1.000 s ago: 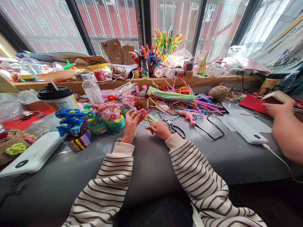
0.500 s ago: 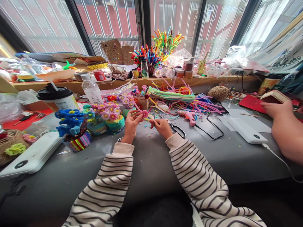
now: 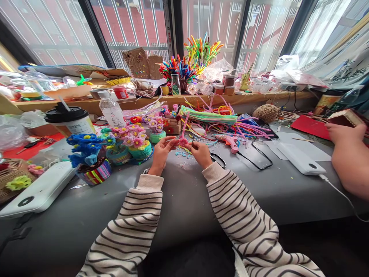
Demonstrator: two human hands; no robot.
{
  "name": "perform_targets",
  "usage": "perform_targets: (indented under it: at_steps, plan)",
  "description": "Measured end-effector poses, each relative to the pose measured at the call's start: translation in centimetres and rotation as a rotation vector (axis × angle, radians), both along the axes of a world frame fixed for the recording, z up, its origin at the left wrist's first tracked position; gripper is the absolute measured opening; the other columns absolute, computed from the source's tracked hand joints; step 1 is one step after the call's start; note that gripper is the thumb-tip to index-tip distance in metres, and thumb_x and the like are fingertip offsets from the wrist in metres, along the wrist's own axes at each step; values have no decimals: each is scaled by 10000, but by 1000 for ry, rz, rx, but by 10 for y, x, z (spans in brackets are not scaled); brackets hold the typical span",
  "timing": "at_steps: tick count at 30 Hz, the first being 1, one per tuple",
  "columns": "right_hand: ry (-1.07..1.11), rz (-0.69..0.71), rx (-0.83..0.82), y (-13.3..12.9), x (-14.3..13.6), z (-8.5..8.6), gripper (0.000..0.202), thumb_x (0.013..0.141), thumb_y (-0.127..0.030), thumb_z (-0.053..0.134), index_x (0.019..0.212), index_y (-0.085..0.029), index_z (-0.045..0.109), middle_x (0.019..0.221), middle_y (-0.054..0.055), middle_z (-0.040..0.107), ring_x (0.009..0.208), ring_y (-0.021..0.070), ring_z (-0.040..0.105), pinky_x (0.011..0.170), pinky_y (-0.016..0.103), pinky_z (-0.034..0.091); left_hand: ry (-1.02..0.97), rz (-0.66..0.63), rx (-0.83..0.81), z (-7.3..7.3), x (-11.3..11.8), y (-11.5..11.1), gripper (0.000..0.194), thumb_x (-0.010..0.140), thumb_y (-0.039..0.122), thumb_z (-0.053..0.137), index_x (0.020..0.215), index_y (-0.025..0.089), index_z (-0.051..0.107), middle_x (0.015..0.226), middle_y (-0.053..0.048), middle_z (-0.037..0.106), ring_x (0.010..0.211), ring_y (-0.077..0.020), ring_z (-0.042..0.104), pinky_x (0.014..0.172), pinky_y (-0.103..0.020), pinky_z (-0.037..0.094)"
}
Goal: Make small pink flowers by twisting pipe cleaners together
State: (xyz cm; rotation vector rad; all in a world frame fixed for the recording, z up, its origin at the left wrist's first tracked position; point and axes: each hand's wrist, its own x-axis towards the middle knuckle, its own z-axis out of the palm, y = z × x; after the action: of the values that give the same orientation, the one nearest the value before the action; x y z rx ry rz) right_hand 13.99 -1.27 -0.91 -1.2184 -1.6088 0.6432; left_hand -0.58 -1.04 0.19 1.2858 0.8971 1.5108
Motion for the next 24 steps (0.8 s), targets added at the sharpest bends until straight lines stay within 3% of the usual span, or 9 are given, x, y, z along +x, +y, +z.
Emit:
perform_targets:
  at_steps: [10,15,20,24]
  plan:
    - [13,-4,-3,-2,0,3,415,651,-507,506,708,-114,625,519,-12,484,495,77,370,475,200,299,75,-66,-56,-4,2,1,314,513,291,678,772,144,576,659,-16,611,617,-121,573,582,-239,443]
    - [-19,-39,26,-1,1,2,394,666,-485,505,711,-113,628,499,-22,451,484,71,340,472,199,283,63,-44,-57,-2,1,1,296,557,320,646,789,146,588,736,-36,622,655,-123,578,592,-233,445]
    - [-153,87,0,-1,1,0,374,681,-459,500,707,-110,633,476,-31,408,466,64,296,449,196,245,64,20,-55,-1,1,1,312,604,368,599,832,156,599,779,-40,624,656,-117,568,564,-221,442]
    - [-211,77,25,-2,1,0,393,677,-473,501,697,-103,632,486,-21,434,476,68,313,455,195,252,114,29,-84,-1,1,1,270,550,330,647,743,144,613,701,-30,626,619,-114,555,542,-214,429]
